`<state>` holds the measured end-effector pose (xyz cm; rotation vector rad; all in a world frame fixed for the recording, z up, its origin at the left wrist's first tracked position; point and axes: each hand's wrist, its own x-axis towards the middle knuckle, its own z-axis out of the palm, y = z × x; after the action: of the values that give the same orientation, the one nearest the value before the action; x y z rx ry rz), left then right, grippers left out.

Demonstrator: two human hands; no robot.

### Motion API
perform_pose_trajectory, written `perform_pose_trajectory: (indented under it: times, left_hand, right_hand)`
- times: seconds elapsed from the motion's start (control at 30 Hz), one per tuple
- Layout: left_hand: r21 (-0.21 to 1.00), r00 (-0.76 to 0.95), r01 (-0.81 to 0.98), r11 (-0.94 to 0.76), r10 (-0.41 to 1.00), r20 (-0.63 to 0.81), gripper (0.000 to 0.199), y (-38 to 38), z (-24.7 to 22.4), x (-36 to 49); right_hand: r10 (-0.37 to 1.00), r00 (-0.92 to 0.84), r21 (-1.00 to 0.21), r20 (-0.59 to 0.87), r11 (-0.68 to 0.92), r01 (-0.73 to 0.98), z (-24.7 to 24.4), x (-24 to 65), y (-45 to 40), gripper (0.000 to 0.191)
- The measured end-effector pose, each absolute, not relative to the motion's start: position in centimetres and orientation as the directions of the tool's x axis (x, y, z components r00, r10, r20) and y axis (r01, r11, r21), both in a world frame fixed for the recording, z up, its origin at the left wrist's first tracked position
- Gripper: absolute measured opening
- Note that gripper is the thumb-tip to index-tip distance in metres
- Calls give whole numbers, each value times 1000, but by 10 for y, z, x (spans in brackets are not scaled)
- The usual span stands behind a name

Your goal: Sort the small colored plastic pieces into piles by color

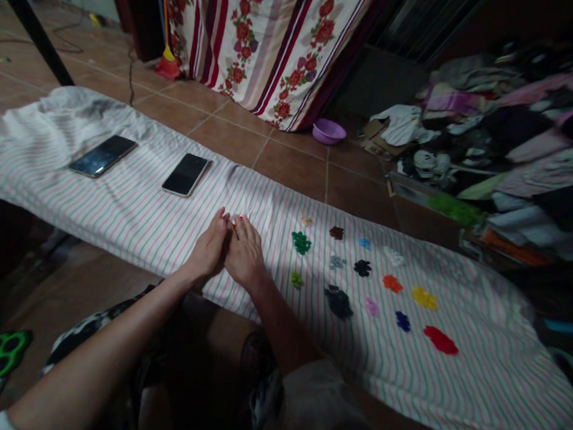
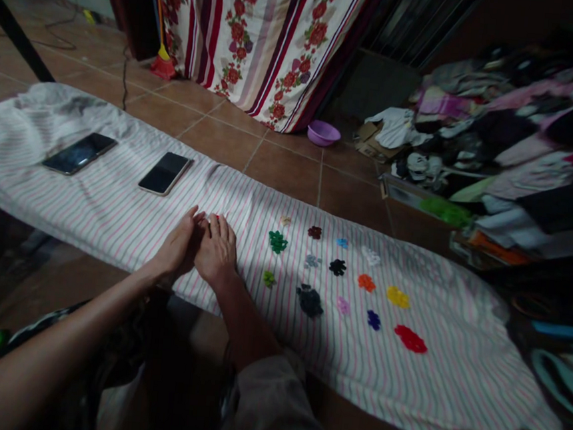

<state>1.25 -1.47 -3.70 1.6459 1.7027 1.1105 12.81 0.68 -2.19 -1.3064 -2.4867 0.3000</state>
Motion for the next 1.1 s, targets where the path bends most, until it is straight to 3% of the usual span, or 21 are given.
perform_pose_trajectory:
  times: [0.13, 0.3, 0.47, 0.7, 0.8, 0.97, 1.1]
  left_hand:
    - [784, -44, 607, -129, 980, 195, 70, -32, -24, 17]
    - [481, 120, 830, -281, 933, 339, 62, -51, -28, 22]
    - [272, 186, 921, -280, 928, 324, 64, -61, -32, 25]
    - [239, 203, 930, -280, 931, 302, 68, -50, -34, 25]
    - [234, 244, 924, -303, 937, 252, 69, -41, -33, 24]
    - [244, 231, 933, -266, 959, 162, 69, -28, -30, 28]
    - [274, 234, 923, -269, 960, 156, 65, -19, -28, 35]
  right_hand:
    - [816, -537, -296, 213, 577, 761, -28, 138, 1, 52]
    - [829, -468, -335, 304, 554, 762, -36, 151, 8, 53]
    - [878, -392, -359, 274, 471, 806, -36, 149, 20, 54]
    - [916, -337, -415, 216, 398, 818, -35, 141, 35, 52]
    - [932, -306, -509, 192, 362, 781, -35, 142, 45, 53]
    - [947, -294, -829, 132, 268, 491, -30, 153, 63, 65]
    - [974, -210, -950, 83, 141, 278, -25, 162, 67, 67]
